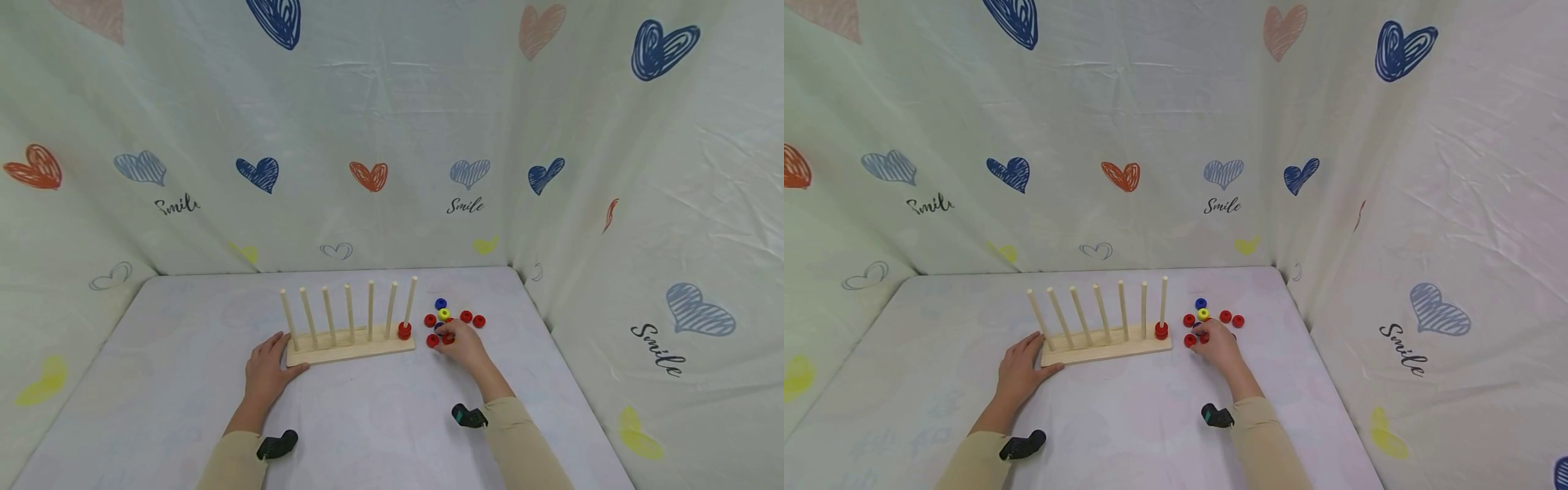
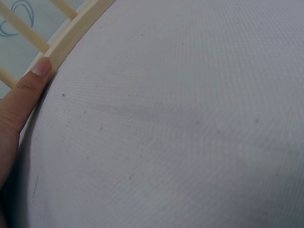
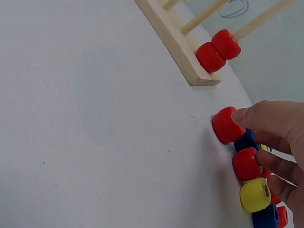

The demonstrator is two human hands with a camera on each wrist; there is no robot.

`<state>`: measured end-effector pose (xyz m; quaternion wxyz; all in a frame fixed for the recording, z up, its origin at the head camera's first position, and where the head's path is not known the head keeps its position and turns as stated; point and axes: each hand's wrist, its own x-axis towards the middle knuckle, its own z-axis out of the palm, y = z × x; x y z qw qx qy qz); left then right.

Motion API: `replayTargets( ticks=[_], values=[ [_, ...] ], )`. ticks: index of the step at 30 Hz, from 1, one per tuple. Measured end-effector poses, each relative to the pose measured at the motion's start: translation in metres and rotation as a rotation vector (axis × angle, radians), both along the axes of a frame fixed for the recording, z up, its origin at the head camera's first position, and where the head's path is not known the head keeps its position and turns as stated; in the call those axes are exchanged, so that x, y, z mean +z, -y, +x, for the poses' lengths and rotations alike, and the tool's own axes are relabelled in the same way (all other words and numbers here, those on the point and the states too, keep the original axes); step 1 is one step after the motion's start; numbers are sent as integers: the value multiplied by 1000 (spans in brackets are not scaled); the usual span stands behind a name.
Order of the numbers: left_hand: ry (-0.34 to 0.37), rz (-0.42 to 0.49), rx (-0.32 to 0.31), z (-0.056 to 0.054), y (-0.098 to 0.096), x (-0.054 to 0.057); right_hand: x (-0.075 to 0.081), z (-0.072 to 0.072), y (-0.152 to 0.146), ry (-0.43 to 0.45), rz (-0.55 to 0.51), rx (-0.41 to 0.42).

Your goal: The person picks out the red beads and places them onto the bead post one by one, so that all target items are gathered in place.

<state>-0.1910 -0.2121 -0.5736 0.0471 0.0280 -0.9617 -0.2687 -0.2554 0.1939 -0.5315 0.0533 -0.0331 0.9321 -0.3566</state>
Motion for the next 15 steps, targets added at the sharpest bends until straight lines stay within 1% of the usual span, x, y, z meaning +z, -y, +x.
replayTargets(
  ticks=[4,9,15],
  values=[
    [-1,-3,0,0,0,0,-1,-1,2,-2,11,-8],
    [-29,1,4,0,0,-2,-2,-2,3,6,41,-18],
    [-40,1,-2,-1,0,-4,-4,-5,4,-8,73,6]
  ],
)
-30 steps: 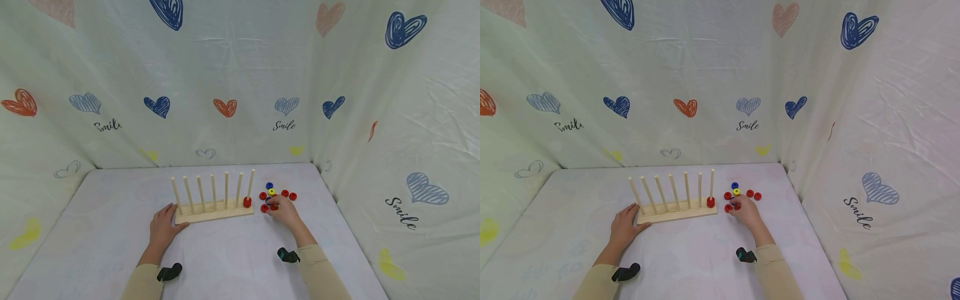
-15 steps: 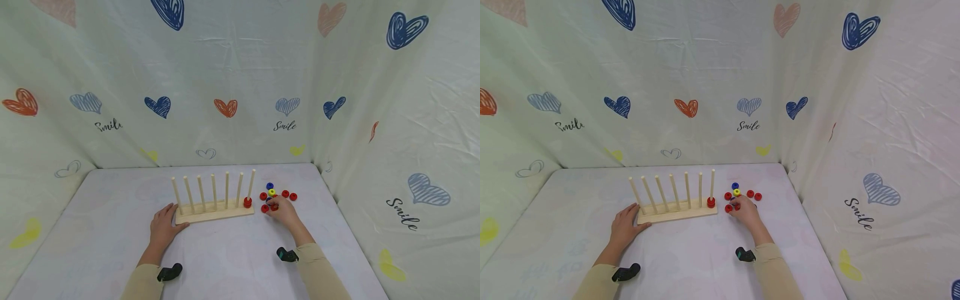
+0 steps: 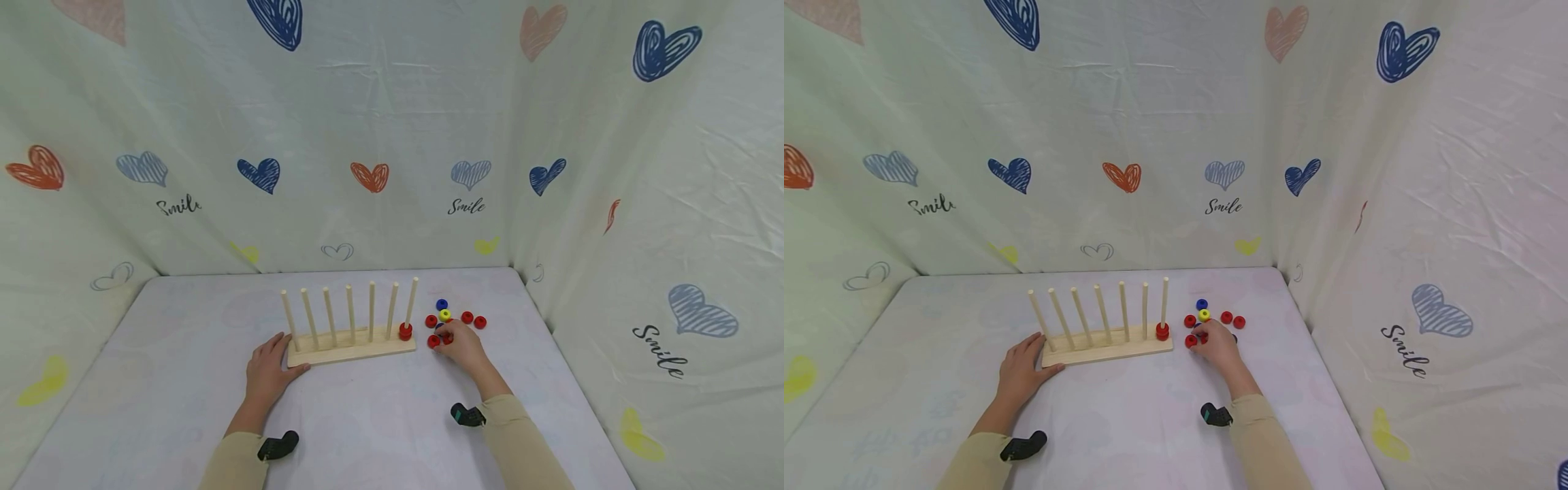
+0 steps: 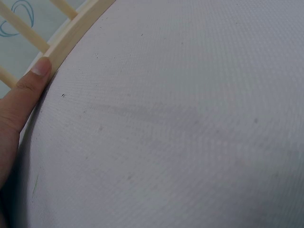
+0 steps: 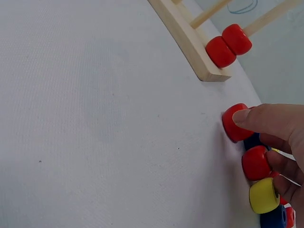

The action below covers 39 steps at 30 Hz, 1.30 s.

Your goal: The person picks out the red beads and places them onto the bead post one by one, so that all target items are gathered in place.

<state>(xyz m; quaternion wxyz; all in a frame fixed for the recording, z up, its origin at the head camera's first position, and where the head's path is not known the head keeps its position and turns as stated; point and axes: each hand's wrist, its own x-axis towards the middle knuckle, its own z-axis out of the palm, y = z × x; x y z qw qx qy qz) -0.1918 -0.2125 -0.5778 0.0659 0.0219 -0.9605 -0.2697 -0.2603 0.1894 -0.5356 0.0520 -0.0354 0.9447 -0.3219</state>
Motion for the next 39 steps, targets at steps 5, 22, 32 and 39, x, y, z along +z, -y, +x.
replayTargets(
  ticks=[5,22,32,39],
  values=[
    [7,0,3,1,0,1,-3,-3,-1,-16,40,33],
    [20,-4,11,1,-1,1,-6,-3,1,-64,84,48],
    [43,-7,9,0,-1,2,-4,-3,1,-11,44,19],
    [27,-2,11,0,-1,1,1,-3,1,-9,23,17]
  ],
)
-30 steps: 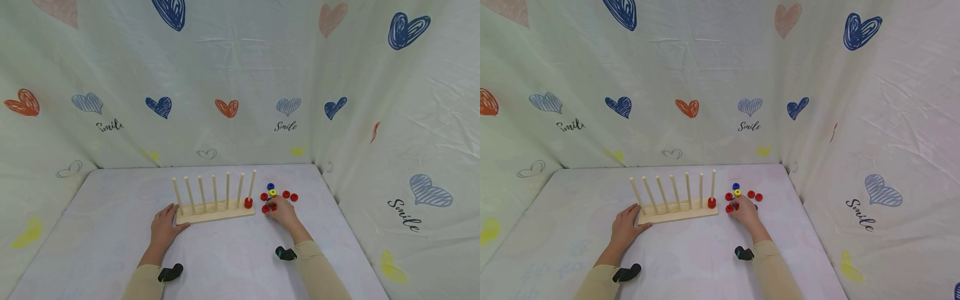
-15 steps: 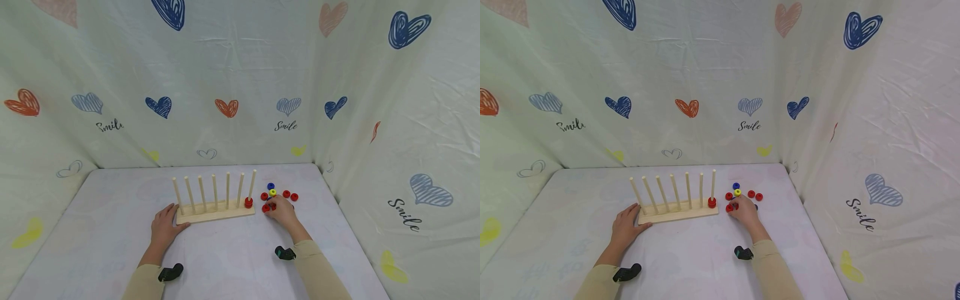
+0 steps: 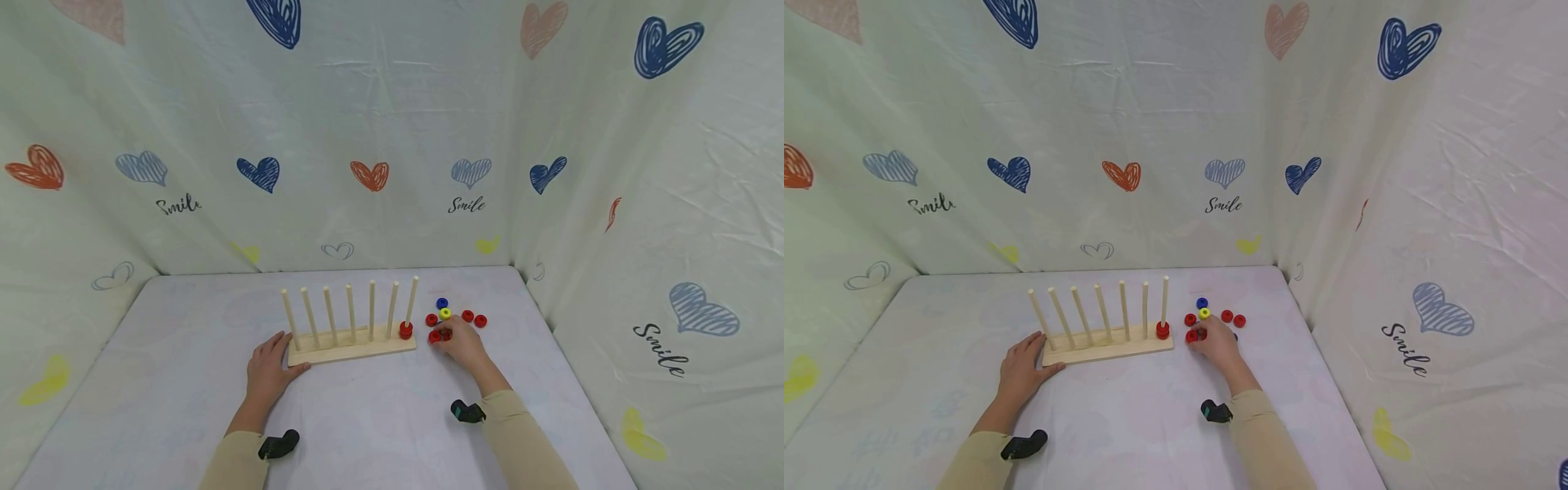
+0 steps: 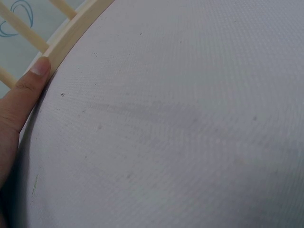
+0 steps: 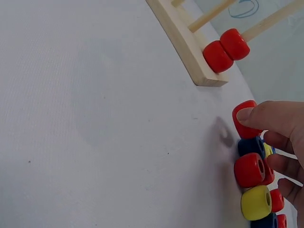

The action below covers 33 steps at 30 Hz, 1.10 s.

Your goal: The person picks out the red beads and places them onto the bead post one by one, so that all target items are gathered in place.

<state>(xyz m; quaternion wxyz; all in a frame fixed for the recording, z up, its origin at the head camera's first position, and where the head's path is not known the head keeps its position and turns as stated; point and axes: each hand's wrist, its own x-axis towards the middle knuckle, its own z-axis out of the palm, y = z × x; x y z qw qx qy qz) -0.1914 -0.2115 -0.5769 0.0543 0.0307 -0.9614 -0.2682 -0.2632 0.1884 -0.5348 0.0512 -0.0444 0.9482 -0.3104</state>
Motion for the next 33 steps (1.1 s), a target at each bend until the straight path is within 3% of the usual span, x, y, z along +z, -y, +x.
replayTargets(
  ticks=[6,15,25,33],
  values=[
    [-32,5,4,-1,0,0,11,-2,1,-20,-11,-5],
    [-13,-12,2,-1,1,3,29,-3,4,-37,2,7],
    [-80,-10,-4,-1,-1,0,46,0,2,-80,-59,38],
    [-31,0,-14,2,1,0,61,4,7,-69,-82,39]
  ],
)
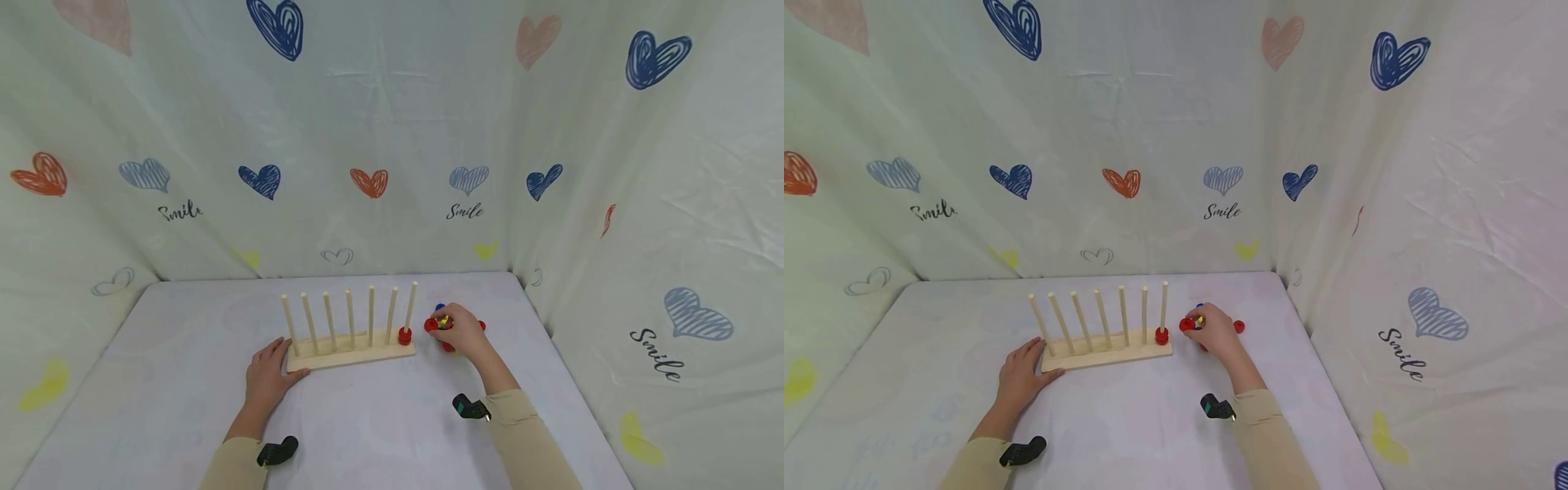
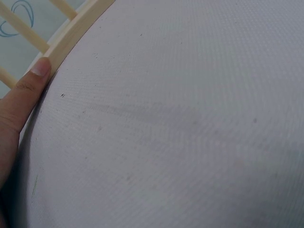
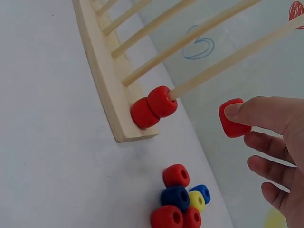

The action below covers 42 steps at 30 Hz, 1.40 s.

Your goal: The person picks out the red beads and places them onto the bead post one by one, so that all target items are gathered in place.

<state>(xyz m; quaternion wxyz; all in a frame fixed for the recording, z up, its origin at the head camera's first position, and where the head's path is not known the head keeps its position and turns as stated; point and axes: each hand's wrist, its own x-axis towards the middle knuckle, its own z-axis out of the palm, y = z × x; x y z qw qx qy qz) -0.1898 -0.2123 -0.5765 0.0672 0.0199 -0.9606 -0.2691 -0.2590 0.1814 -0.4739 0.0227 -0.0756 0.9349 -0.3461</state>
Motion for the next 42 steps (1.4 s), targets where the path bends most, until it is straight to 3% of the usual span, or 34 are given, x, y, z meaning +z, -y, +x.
replayTargets(
  ticks=[10,29,42],
  values=[
    [-5,7,7,1,-1,0,11,2,0,-40,7,26],
    [12,16,2,2,1,0,46,6,0,-59,-15,35],
    [4,0,-3,2,1,0,60,8,4,-56,-58,35]
  ],
)
